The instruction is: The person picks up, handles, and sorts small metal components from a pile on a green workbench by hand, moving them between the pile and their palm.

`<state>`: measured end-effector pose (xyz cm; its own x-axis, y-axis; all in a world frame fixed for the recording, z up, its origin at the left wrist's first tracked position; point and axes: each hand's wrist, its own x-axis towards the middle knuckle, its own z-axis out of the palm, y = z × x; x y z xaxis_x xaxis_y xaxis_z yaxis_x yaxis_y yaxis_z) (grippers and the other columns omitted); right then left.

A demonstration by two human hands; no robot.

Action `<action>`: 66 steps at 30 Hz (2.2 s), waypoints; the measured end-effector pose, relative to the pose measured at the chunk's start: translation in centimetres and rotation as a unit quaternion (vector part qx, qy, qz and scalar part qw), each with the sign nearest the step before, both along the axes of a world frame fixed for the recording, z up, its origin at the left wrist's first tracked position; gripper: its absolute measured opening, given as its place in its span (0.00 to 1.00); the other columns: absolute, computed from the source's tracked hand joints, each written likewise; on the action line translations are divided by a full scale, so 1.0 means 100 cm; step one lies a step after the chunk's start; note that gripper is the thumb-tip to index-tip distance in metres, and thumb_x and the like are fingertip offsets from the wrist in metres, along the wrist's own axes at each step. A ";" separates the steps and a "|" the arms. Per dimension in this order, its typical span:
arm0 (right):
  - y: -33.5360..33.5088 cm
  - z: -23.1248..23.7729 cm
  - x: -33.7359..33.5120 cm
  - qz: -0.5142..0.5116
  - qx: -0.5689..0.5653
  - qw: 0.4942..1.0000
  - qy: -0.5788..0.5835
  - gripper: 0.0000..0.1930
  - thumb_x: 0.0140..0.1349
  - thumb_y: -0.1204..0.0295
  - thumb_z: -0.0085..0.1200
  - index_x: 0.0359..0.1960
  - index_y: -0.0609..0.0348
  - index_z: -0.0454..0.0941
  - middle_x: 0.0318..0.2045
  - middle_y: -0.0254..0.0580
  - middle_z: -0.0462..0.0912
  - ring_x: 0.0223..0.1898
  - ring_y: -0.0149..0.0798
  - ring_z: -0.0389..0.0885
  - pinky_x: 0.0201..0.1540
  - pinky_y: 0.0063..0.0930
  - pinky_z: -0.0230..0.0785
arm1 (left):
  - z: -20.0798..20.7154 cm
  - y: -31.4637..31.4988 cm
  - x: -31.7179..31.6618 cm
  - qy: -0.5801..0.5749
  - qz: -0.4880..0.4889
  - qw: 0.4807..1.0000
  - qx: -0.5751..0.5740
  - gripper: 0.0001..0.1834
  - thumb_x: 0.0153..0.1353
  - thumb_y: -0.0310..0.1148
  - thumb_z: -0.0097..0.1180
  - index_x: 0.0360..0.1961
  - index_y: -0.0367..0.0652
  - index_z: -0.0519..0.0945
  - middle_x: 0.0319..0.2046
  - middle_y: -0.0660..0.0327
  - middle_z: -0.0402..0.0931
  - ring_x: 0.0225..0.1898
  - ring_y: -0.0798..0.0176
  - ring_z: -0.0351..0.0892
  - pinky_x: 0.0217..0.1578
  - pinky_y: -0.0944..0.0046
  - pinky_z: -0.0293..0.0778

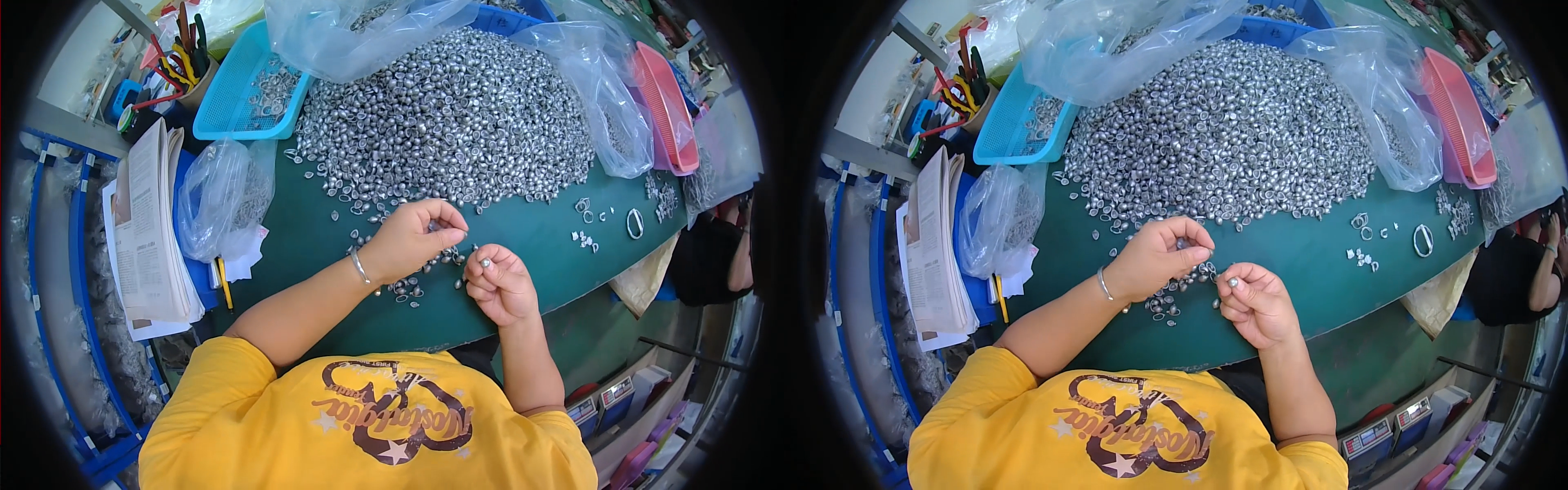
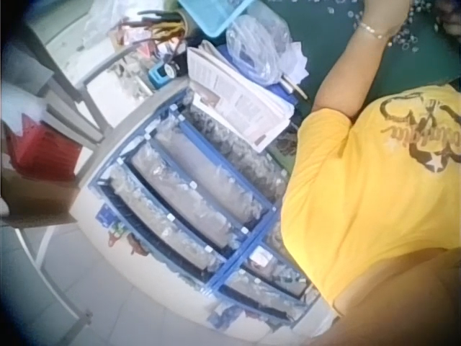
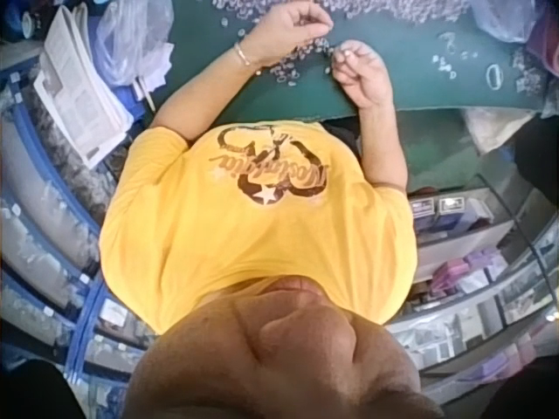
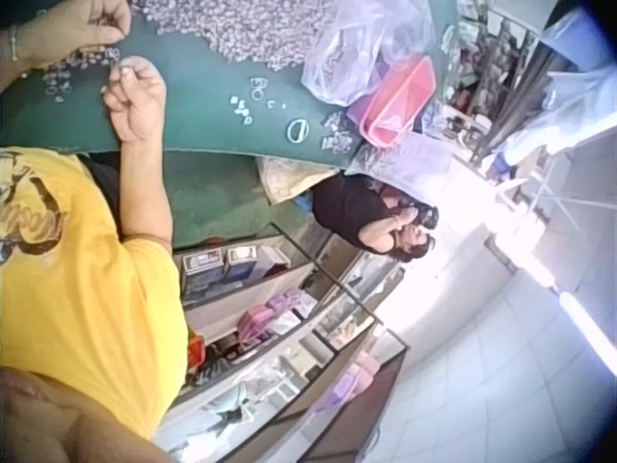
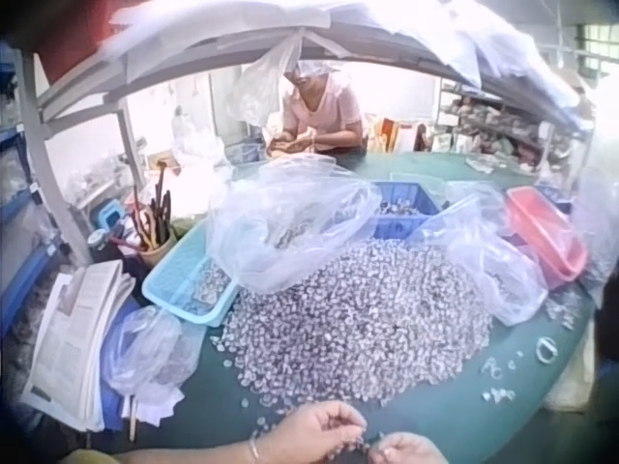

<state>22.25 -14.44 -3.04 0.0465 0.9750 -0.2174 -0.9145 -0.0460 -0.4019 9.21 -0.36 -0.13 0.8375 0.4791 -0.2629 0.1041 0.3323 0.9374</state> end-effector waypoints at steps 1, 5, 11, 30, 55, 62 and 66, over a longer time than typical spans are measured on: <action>0.000 0.001 0.000 -0.002 0.001 1.000 -0.002 0.06 0.58 0.79 0.49 0.36 0.66 0.73 0.28 0.44 0.74 0.17 0.22 0.58 0.19 0.12 0.51 | -0.002 -0.001 -0.003 -0.043 -0.010 0.995 -0.092 0.04 0.57 0.26 0.53 0.33 0.38 0.74 0.25 0.66 0.69 0.24 0.75 0.66 0.23 0.75 0.64; -0.001 0.004 0.002 -0.018 -0.016 0.999 -0.032 0.06 0.57 0.80 0.48 0.36 0.66 0.73 0.30 0.46 0.75 0.18 0.23 0.59 0.19 0.12 0.54 | -0.008 -0.004 -0.011 -0.141 -0.001 0.934 -0.328 0.04 0.60 0.27 0.49 0.36 0.39 0.73 0.29 0.63 0.72 0.26 0.74 0.68 0.26 0.75 0.67; -0.011 0.014 0.006 0.043 -0.105 0.865 -0.489 0.03 0.51 0.78 0.54 0.29 0.61 0.76 0.25 0.40 0.77 0.21 0.29 0.70 0.22 0.19 0.64 | -0.021 0.004 -0.030 -0.151 0.031 0.928 -0.339 0.06 0.59 0.25 0.50 0.37 0.38 0.73 0.31 0.61 0.74 0.29 0.72 0.73 0.30 0.74 0.73; 0.004 0.022 -0.008 0.003 -0.038 0.990 -0.132 0.06 0.66 0.70 0.38 0.34 0.57 0.67 0.19 0.37 0.64 0.15 0.26 0.56 0.16 0.16 0.48 | -0.009 -0.016 -0.025 -0.032 -0.007 0.974 -0.224 0.06 0.59 0.29 0.52 0.33 0.37 0.74 0.21 0.66 0.68 0.18 0.75 0.63 0.18 0.77 0.60; 0.052 0.046 -0.018 -0.215 0.041 0.778 -0.588 0.04 0.59 0.82 0.42 0.34 0.63 0.68 0.31 0.38 0.73 0.32 0.28 0.70 0.37 0.19 0.64 | -0.013 -0.019 -0.031 -0.069 0.064 0.914 -0.395 0.15 0.65 0.42 0.41 0.28 0.43 0.70 0.21 0.65 0.64 0.18 0.74 0.59 0.14 0.76 0.53; 0.138 0.076 0.107 -0.328 -0.038 0.646 -0.689 0.07 0.55 0.79 0.50 0.37 0.64 0.71 0.29 0.34 0.74 0.30 0.25 0.70 0.34 0.18 0.65 | -0.018 -0.024 -0.032 -0.071 0.146 0.952 -0.260 0.15 0.65 0.39 0.41 0.25 0.40 0.68 0.17 0.66 0.61 0.14 0.74 0.55 0.15 0.75 0.52; 0.192 0.094 0.147 -0.327 -0.090 0.531 -0.776 0.12 0.53 0.76 0.52 0.40 0.65 0.73 0.30 0.41 0.76 0.30 0.33 0.74 0.35 0.24 0.67 | -0.021 -0.024 -0.033 -0.077 0.136 0.957 -0.244 0.15 0.65 0.38 0.42 0.25 0.39 0.69 0.17 0.66 0.61 0.14 0.74 0.56 0.16 0.75 0.53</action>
<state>36.93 4.76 6.37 0.6226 0.6096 0.4907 0.6686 -0.0886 -0.7383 5.92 -2.81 -2.22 0.7458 0.5369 -0.3943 -0.1753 0.7292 0.6615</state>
